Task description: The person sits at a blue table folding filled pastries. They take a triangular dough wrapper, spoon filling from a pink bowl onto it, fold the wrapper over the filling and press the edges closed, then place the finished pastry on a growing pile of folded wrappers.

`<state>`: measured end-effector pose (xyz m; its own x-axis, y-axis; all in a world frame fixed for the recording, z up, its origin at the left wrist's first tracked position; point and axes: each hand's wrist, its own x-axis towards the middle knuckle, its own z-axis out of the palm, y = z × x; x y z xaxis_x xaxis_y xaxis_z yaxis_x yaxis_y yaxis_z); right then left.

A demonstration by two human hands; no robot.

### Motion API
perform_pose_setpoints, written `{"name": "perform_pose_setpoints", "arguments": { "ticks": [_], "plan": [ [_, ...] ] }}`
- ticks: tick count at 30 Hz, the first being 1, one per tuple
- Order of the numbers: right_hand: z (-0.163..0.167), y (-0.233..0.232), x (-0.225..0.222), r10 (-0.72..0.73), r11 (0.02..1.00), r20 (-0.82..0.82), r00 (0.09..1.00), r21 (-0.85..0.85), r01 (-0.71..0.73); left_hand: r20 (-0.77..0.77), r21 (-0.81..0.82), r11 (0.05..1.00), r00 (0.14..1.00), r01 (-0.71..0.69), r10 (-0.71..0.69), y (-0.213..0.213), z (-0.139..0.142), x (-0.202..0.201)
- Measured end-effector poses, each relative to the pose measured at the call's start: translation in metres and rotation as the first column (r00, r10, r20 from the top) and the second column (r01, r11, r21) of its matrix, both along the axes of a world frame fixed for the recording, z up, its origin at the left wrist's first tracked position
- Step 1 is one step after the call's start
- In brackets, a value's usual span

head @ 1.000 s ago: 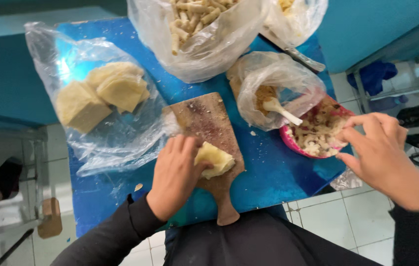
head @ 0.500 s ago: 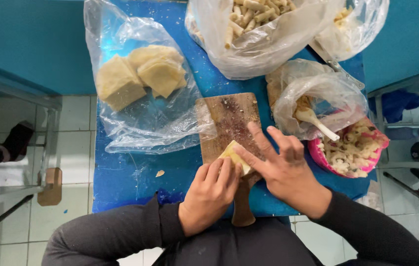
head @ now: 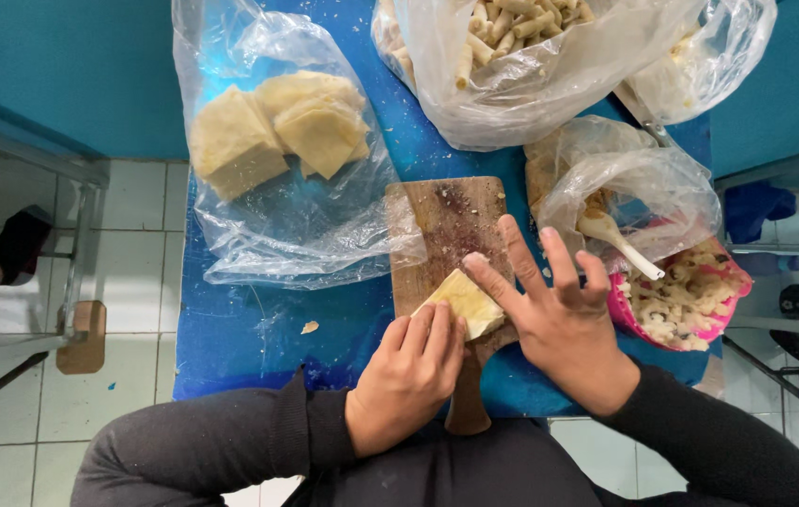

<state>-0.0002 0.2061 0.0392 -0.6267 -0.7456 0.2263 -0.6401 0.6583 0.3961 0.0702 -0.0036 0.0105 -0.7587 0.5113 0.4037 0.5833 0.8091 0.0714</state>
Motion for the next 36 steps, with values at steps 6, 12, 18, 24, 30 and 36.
{"name": "perform_pose_setpoints", "arguments": {
  "ticks": [6,12,18,24,30,36],
  "plan": [
    [-0.003,-0.002,0.004,-0.013,1.000,-0.027,1.000,0.014,0.013,0.059,-0.005,0.999,0.998,0.034,-0.033,-0.002,0.000,0.002],
    [-0.005,0.006,0.018,0.050,0.976,0.331,0.942,-0.217,0.025,0.022,0.004,1.000,1.000,0.020,-0.020,-0.001,0.004,0.005],
    [0.008,0.026,0.017,0.109,0.906,0.588,0.802,-0.391,0.163,0.026,-0.005,1.000,0.999,0.029,-0.029,-0.002,0.007,0.005],
    [-0.005,0.007,0.024,-0.005,0.953,0.367,0.930,-0.279,0.115,0.052,-0.039,0.999,0.998,0.032,-0.030,-0.002,0.007,0.004],
    [0.011,0.023,0.027,0.033,0.973,0.242,0.970,-0.228,0.024,0.020,0.037,0.999,0.999,0.039,-0.040,-0.002,0.004,0.006],
    [-0.002,0.007,0.028,0.005,0.954,0.332,0.943,-0.285,0.095,0.030,0.029,0.999,0.998,0.046,-0.047,-0.001,0.004,0.006]
  ]
}}
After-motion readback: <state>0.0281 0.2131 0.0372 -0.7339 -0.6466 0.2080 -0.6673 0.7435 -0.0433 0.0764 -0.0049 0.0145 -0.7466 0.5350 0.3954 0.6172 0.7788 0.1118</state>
